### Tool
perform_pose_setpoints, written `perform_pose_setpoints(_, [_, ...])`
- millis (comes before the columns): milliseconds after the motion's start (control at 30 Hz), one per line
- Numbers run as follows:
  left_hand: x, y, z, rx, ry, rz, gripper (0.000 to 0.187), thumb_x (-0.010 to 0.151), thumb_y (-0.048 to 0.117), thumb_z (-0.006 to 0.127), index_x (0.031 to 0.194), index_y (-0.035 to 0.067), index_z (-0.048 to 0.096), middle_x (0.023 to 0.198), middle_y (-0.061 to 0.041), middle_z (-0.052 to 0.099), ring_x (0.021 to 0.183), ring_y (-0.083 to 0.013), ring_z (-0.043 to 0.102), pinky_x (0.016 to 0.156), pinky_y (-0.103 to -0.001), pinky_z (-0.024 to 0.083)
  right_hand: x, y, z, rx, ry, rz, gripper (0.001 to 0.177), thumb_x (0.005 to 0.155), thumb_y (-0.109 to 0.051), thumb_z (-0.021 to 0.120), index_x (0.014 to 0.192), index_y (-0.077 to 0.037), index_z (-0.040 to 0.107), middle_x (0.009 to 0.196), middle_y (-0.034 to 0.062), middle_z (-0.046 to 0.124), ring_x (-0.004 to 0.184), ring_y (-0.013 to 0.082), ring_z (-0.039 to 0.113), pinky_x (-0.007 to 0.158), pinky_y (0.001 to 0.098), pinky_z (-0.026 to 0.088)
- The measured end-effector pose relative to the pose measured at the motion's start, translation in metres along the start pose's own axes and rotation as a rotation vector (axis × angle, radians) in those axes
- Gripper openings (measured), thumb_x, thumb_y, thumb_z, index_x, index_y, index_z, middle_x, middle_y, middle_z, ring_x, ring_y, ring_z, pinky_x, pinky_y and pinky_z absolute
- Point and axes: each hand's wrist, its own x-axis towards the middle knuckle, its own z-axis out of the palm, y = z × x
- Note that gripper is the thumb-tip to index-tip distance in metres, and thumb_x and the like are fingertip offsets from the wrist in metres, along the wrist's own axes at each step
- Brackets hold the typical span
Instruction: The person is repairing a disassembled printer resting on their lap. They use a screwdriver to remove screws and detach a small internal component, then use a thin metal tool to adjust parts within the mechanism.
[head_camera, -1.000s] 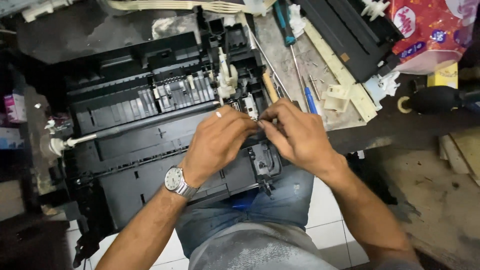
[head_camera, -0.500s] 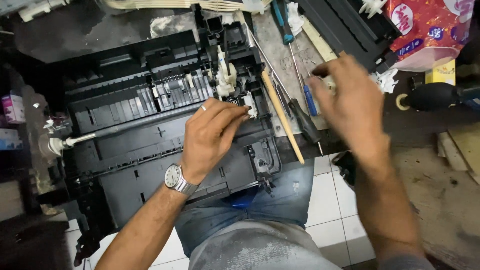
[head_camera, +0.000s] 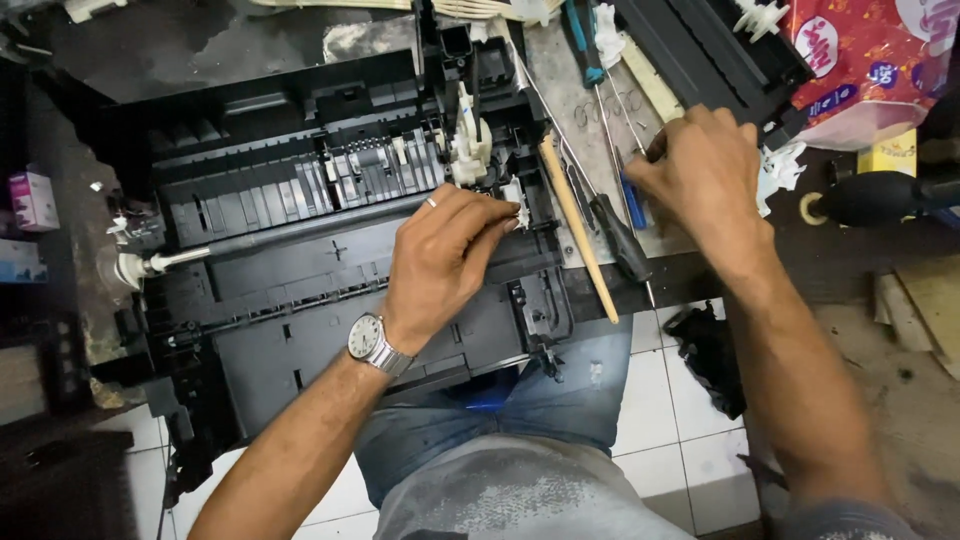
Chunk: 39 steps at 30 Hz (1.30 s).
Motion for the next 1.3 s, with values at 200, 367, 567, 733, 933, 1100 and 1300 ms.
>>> perform_pose_setpoints(200, [0.003,0.005,-0.005,0.055,-0.049,0.050,0.006,0.098,-0.002,0.068,0.104,-0.004,0.071,0.096,-0.013,0.072,0.083,-0.0258,0.063,0.071,-0.034,0.054,-0.021,-0.030,-0.073,0.205,0.034,0.153,0.026,0.107,-0.031,0.067,0.107,-0.005,0.072,0.082,0.0120,0.073,0.070,0.0291,0.067,0.059,0.0488,0.049])
perform_pose_setpoints(367, [0.002,0.001,-0.004,0.011,-0.048,0.021,0.008,0.099,-0.003,0.067,0.106,-0.004,0.070,0.097,-0.013,0.071,0.084,-0.0254,0.063,0.074,-0.034,0.053,-0.044,-0.019,-0.089,0.383,0.196,0.099,0.018,0.114,-0.012,0.070,0.123,0.004,0.072,0.108,0.0158,0.076,0.088,0.0251,0.072,0.078,0.0391,0.059])
perform_pose_setpoints(567, [0.005,0.005,-0.011,-0.093,-0.042,-0.169,0.008,0.099,0.006,0.069,0.105,0.001,0.071,0.094,-0.008,0.072,0.085,-0.0211,0.065,0.076,-0.032,0.053,-0.097,-0.018,-0.071,0.821,0.570,0.069,0.013,0.112,0.005,0.076,0.124,0.007,0.072,0.115,0.0167,0.070,0.106,0.0243,0.064,0.093,0.0343,0.050])
perform_pose_setpoints(733, [0.004,0.005,-0.012,-0.113,-0.033,-0.248,0.011,0.098,0.013,0.070,0.105,0.004,0.073,0.096,-0.006,0.072,0.085,-0.0171,0.067,0.075,-0.028,0.053,-0.119,-0.056,-0.036,1.643,0.747,0.204,0.018,0.095,-0.003,0.076,0.106,-0.005,0.062,0.099,0.0093,0.065,0.072,0.0144,0.062,0.072,0.0264,0.062])
perform_pose_setpoints(933, [0.002,0.004,-0.012,-0.119,-0.040,-0.247,0.011,0.099,0.012,0.070,0.105,0.004,0.072,0.095,-0.005,0.071,0.082,-0.0154,0.064,0.071,-0.027,0.051,-0.119,-0.091,-0.034,1.522,0.821,0.177,0.025,0.110,-0.028,0.068,0.109,-0.008,0.053,0.092,0.0105,0.059,0.071,0.0203,0.060,0.058,0.0310,0.051])
perform_pose_setpoints(1100, [0.003,0.005,-0.012,-0.118,-0.043,-0.227,0.010,0.099,0.013,0.069,0.104,0.005,0.071,0.095,-0.004,0.071,0.081,-0.0150,0.062,0.071,-0.027,0.050,-0.112,-0.097,-0.035,1.508,0.817,0.171,0.029,0.107,-0.029,0.071,0.107,-0.007,0.053,0.090,0.0077,0.056,0.070,0.0200,0.062,0.059,0.0292,0.054])
perform_pose_setpoints(1300, [0.003,0.005,-0.011,-0.116,-0.059,-0.209,0.010,0.100,0.013,0.068,0.106,0.006,0.072,0.097,-0.004,0.072,0.085,-0.0156,0.064,0.073,-0.027,0.050,-0.109,-0.100,-0.037,1.491,0.825,0.184,0.028,0.109,-0.028,0.070,0.105,-0.006,0.052,0.089,0.0076,0.054,0.073,0.0209,0.062,0.067,0.0305,0.057])
